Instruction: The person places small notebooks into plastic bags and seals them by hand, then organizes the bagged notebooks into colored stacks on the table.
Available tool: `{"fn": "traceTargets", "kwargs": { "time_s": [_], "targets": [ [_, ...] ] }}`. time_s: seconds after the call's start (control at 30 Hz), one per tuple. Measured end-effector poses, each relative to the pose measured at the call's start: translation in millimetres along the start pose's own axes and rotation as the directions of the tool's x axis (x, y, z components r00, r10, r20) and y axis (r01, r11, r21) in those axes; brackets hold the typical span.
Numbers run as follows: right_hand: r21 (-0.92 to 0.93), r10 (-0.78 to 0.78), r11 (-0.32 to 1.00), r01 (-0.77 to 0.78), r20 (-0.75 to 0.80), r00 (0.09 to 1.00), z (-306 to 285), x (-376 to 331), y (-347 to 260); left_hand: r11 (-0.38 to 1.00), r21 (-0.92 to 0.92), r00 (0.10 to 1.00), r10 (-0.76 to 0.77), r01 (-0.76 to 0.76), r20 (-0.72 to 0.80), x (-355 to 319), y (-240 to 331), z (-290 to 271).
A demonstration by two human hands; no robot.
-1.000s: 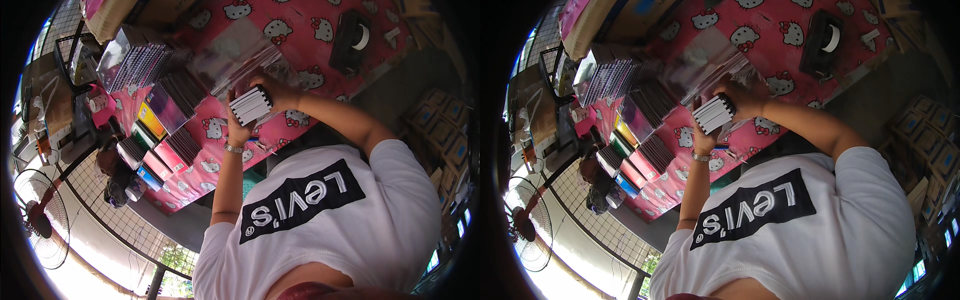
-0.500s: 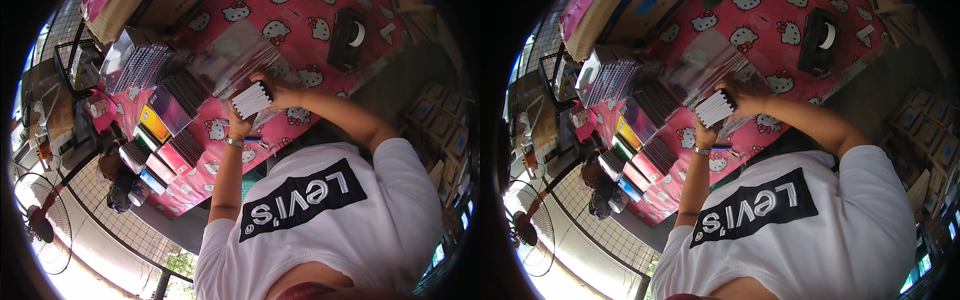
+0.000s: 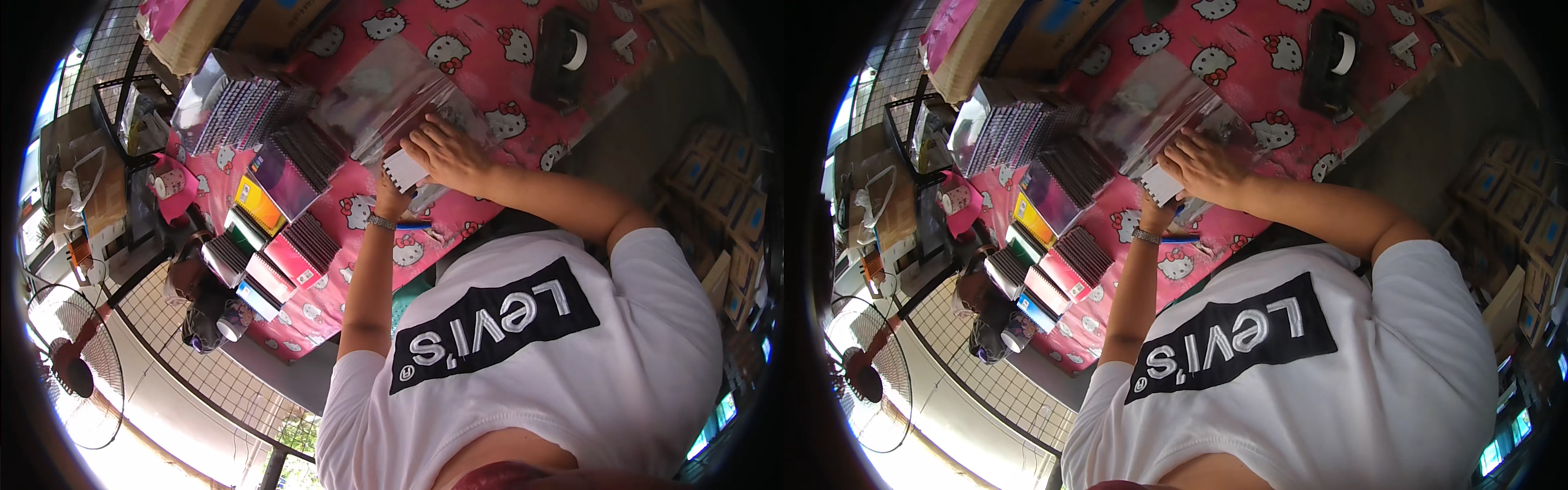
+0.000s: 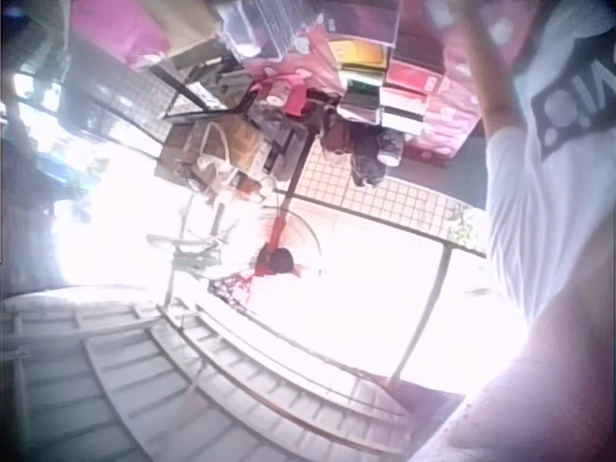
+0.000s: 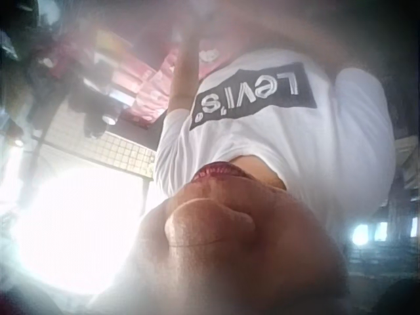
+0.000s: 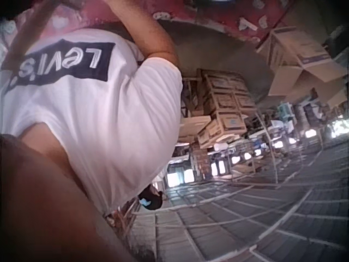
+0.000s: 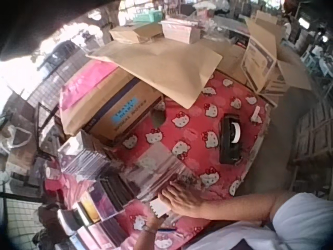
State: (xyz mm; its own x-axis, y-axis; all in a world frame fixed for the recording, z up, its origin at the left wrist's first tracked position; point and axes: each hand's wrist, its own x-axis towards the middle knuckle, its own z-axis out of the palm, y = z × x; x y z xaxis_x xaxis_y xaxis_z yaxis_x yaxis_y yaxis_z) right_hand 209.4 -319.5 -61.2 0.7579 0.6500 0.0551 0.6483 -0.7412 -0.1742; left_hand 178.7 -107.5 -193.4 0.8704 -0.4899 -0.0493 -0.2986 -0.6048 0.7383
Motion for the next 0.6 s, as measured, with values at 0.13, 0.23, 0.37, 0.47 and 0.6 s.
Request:
{"fn": "traceTargets", "kwargs": {
  "time_s": [0.13,0.23,0.37,0.47,0.6],
  "targets": [
    [0.375,0.308,0.893,-0.250,-0.101,0.946,2,3,38,0.828,-0.537,0.982,-0.189,0.162,0.005,34,38,-46],
    [0.866,0.569,0.329,-0.376,0.136,0.811,30,15,54,0.733,-0.673,0.894,-0.359,0.092,-0.268,48,53,-69],
    [0.695,0.633,0.142,-0.705,0.484,0.604,83,26,64,0.945,-0.024,0.739,-0.271,0.327,-0.617,28,66,-41],
    [0.632,0.587,0.162,-0.758,0.555,0.589,89,35,64,0.960,0.279,0.966,0.055,0.018,-0.251,-1,78,-14],
    [0.585,0.602,0.273,-0.764,0.516,0.610,90,39,63,0.991,0.074,0.933,-0.079,0.112,-0.351,-14,69,2]
  ]
}}
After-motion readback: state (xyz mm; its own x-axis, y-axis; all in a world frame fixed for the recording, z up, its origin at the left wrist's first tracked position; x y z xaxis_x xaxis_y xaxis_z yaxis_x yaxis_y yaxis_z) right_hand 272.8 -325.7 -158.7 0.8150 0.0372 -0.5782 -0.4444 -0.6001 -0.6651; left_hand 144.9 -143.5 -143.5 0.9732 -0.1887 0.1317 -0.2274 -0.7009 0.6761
